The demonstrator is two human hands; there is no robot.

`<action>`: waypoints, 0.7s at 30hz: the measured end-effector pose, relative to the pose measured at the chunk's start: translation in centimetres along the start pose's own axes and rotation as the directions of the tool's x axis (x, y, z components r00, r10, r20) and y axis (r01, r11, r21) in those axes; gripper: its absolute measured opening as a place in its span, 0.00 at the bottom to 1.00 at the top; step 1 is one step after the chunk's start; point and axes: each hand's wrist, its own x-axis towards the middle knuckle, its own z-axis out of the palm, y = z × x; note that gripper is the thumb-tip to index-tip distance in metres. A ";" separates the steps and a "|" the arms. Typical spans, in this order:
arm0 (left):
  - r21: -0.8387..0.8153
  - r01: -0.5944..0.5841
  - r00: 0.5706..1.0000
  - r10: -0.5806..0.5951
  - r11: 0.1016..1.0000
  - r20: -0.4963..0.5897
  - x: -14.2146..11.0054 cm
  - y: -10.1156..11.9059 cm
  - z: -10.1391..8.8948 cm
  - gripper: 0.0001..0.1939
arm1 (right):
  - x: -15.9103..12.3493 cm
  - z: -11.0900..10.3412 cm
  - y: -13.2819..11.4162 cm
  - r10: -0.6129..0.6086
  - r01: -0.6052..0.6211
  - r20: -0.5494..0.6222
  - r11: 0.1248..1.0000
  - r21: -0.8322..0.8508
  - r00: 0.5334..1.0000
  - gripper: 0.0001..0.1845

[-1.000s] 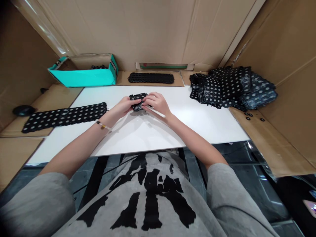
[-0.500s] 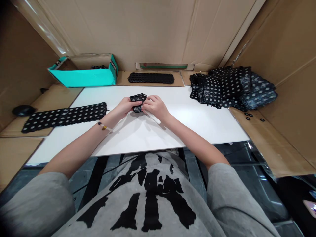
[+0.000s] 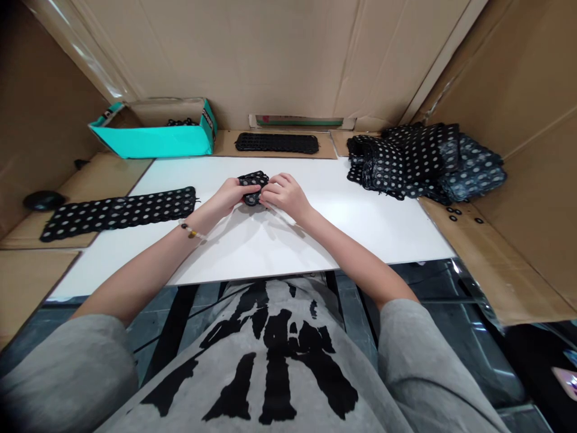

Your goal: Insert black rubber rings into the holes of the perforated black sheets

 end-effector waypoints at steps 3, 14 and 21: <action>0.033 -0.012 1.000 0.012 0.999 -0.005 -0.1 0.1 0.0 0.12 | -0.1 0.4 0.1 0.015 -0.015 0.001 1.000 0.005 1.000 0.25; 0.103 -0.052 0.998 0.054 0.993 -0.019 0.0 -0.3 -0.3 0.13 | -0.8 2.3 -0.5 0.014 -0.015 -0.009 0.992 -0.126 1.000 0.24; 0.081 0.003 0.999 -0.007 0.997 0.052 0.2 -0.5 -0.6 0.17 | -0.8 2.9 -0.2 0.021 -0.015 0.027 0.974 -0.226 0.999 0.20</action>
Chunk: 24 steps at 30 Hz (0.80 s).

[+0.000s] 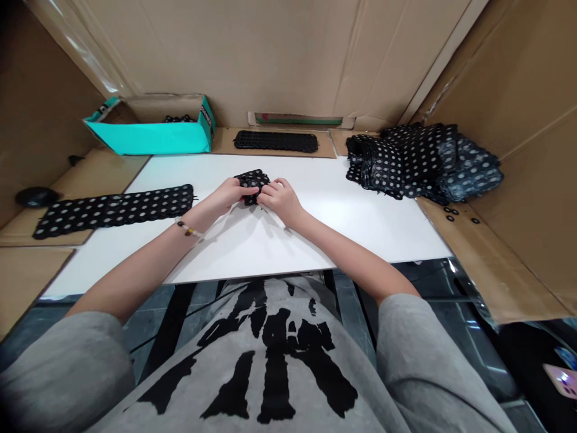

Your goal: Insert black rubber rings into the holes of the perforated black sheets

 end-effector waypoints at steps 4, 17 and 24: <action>-0.007 0.035 0.998 -0.034 0.999 0.050 0.0 0.2 0.1 0.18 | 0.0 -0.2 0.2 0.018 -0.018 0.027 1.000 0.012 0.999 0.18; -0.227 0.021 0.996 0.000 0.974 0.091 -0.4 1.7 -0.8 0.16 | 1.0 -3.6 -1.0 0.674 -0.501 0.288 0.141 0.854 0.680 0.17; -0.411 -0.082 0.996 0.092 0.908 0.005 -0.5 1.2 0.5 0.18 | 1.2 -3.5 -2.6 0.551 -0.472 0.581 -0.344 0.812 0.599 0.23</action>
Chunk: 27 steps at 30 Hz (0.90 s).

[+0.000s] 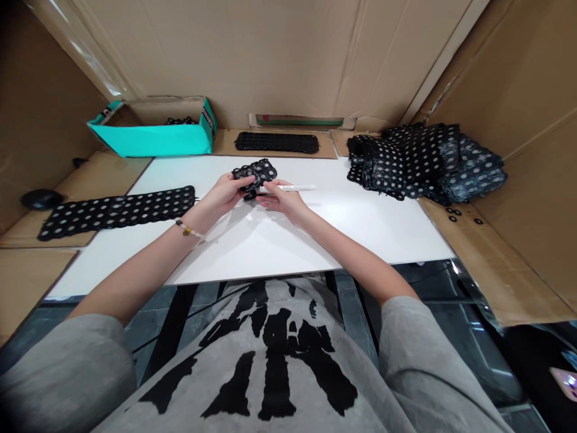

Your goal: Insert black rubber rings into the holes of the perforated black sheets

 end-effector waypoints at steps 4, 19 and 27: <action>0.000 -0.042 0.999 0.042 0.999 -0.006 -0.5 -0.7 0.7 0.20 | 0.2 0.3 0.3 -0.097 0.105 -0.081 0.989 0.106 0.992 0.22; 0.098 0.076 0.997 -0.078 0.992 0.020 -0.6 -0.4 0.8 0.16 | 1.2 -0.7 -0.1 -0.187 0.188 -0.159 0.982 -0.007 0.969 0.20; 0.037 0.060 0.998 -0.059 0.998 -0.023 -0.7 -1.0 1.1 0.14 | 1.3 -0.7 0.3 -0.239 0.236 -0.133 0.971 -0.038 0.962 0.21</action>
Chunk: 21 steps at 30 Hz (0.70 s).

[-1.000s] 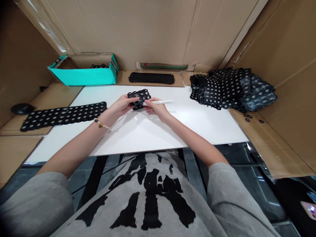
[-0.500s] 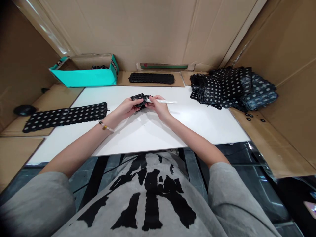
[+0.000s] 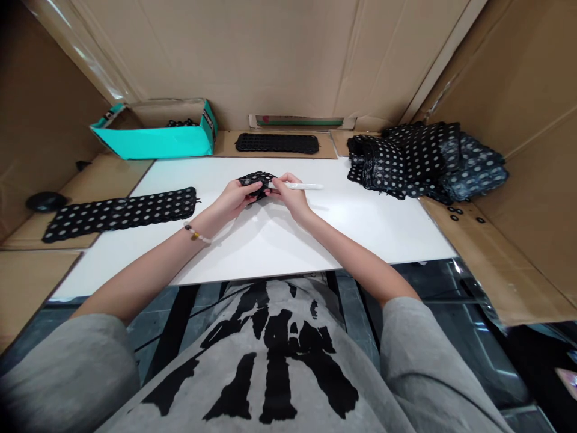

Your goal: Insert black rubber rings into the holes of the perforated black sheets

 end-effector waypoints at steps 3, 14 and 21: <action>-0.032 0.008 1.000 -0.008 0.999 -0.002 -0.1 -0.2 0.1 0.13 | -0.2 0.2 0.3 -0.037 0.037 0.001 0.999 -0.004 0.999 0.21; -0.154 -0.012 1.000 0.008 0.988 -0.027 -0.4 -0.9 0.7 0.09 | -0.4 0.4 1.1 -0.092 0.092 0.000 0.995 -0.044 0.996 0.26; -0.163 -0.035 0.997 0.023 0.986 -0.070 -1.1 -1.1 1.3 0.10 | -0.9 0.6 2.0 -0.194 0.188 -0.012 0.961 -0.201 0.981 0.22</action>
